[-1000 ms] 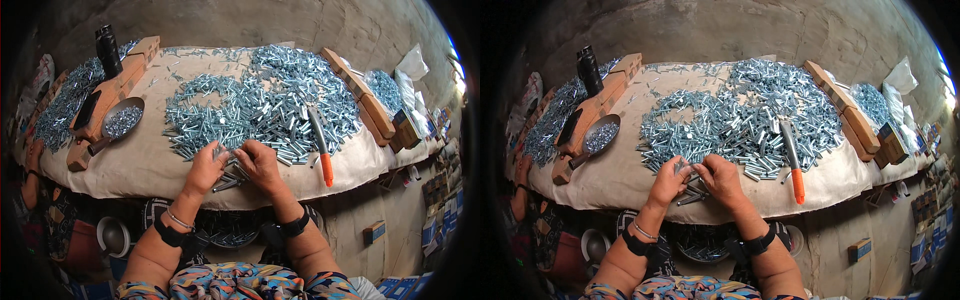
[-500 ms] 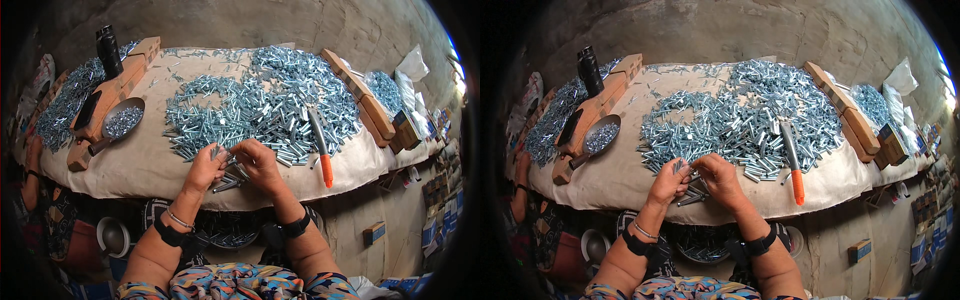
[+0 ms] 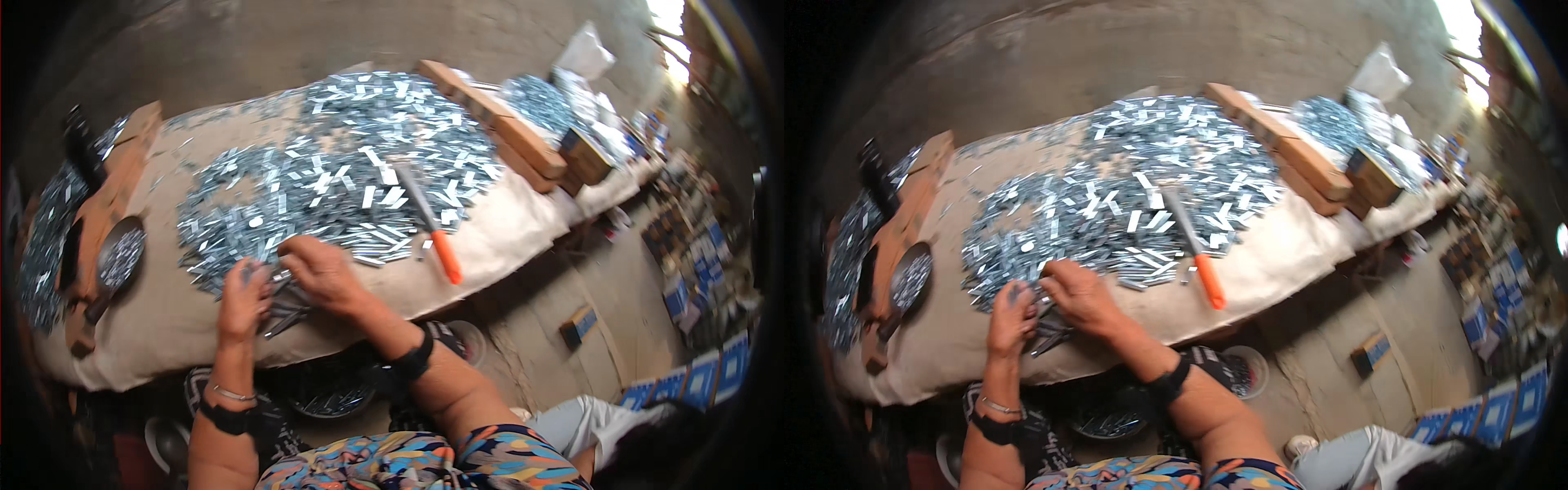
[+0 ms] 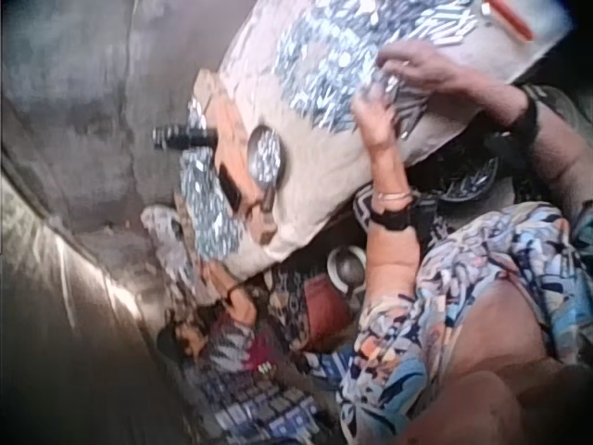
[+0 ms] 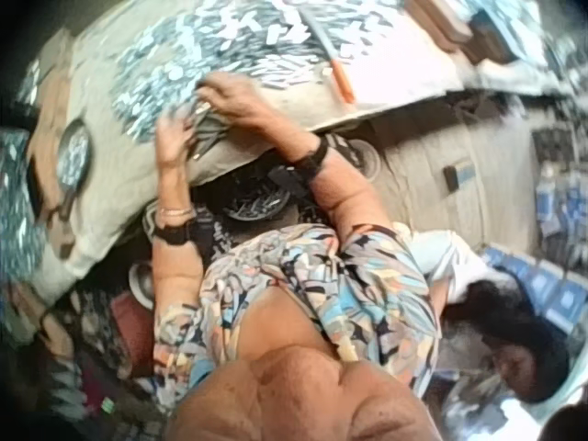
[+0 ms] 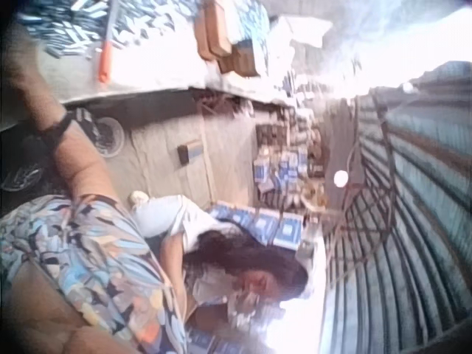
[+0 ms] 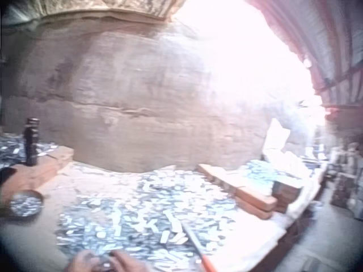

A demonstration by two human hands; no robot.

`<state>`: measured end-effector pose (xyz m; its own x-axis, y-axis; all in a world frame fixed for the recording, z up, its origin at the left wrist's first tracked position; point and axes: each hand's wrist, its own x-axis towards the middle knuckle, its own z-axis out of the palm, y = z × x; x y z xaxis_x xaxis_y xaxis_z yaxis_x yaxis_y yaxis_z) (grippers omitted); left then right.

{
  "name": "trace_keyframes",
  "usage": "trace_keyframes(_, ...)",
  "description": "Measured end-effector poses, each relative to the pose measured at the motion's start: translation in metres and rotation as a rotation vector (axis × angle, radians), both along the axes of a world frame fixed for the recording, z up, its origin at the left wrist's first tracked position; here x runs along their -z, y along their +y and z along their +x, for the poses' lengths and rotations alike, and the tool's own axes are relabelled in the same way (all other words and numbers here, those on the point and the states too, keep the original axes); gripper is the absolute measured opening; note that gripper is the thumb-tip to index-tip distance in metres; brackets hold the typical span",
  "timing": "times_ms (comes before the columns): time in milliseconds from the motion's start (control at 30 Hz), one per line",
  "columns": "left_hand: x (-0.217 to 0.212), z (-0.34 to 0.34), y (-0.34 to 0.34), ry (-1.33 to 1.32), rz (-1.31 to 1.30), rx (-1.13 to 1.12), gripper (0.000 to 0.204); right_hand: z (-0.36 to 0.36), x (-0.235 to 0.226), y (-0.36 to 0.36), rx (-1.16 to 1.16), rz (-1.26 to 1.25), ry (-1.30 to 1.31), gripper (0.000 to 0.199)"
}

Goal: The person is sorting and counting small metal bolts on a workstation.

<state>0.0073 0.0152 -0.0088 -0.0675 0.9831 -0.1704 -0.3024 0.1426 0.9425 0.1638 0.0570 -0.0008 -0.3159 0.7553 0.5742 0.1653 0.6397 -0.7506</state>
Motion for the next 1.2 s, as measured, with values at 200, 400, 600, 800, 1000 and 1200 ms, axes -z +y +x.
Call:
trace_keyframes(200,0.005,-0.009,-0.002,0.068,0.107,0.016,0.008,-0.006,0.012,0.0,0.066,0.041,-0.107,0.02)
trace_keyframes(400,0.004,-0.001,0.002,0.03,0.121,0.101,0.009,0.002,0.013,-0.002,0.09,0.159,-0.075,0.015)
trace_keyframes(600,-0.002,-0.005,-0.002,0.045,0.124,-0.015,0.012,-0.009,0.013,0.003,-0.081,0.209,0.057,0.018)
trace_keyframes(800,0.003,-0.001,-0.001,0.138,0.179,0.06,0.007,-0.001,0.009,-0.002,0.117,0.08,-0.046,0.023)
trace_keyframes(1000,-0.007,0.002,-0.009,0.227,0.201,0.05,0.006,0.004,0.006,-0.004,0.028,0.077,-0.217,0.014)
trace_keyframes(1200,-0.002,-0.001,-0.005,0.056,0.185,0.067,0.007,-0.002,0.004,-0.006,-0.045,0.037,-0.055,0.015)
